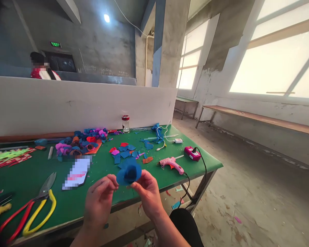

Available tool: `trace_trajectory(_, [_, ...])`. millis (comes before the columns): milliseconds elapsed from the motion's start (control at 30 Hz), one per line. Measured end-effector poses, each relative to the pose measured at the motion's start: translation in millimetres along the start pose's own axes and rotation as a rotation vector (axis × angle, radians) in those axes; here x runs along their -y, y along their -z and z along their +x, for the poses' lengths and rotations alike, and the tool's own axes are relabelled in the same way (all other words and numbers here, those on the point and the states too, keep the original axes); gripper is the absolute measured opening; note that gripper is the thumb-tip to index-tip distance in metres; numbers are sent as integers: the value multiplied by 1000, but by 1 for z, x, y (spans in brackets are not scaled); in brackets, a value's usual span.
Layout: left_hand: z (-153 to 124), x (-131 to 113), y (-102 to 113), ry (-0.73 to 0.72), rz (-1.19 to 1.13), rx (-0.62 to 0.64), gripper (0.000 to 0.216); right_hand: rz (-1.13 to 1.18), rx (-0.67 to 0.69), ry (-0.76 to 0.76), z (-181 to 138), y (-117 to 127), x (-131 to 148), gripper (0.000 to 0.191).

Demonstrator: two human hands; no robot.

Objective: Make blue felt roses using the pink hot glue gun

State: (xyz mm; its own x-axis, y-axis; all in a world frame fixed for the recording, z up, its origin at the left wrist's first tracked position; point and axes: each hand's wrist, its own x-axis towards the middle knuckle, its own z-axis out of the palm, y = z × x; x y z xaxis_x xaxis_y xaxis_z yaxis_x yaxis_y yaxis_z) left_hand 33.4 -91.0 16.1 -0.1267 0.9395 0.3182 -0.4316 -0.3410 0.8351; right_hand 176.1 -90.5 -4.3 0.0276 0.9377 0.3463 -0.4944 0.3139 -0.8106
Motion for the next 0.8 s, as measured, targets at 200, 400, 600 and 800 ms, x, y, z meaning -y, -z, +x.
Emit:
trace_trajectory(200, [-1, 5, 2, 289, -116, -96, 24, -92, 176, -11, -7, 7, 13, 26])
trace_trajectory(400, [-6, -18, -6, 475, -218, 18, 41, -77, 216, -75, -11, 10, 12, 19])
trace_trajectory(600, [0, -10, -6, 421, -114, 48, 26, -24, 154, -131, -11, 10, 5, 28])
trace_trajectory(800, [2, 2, -5, 338, -4, 171, 17, 137, -12, -172, -2, -9, 8, 33])
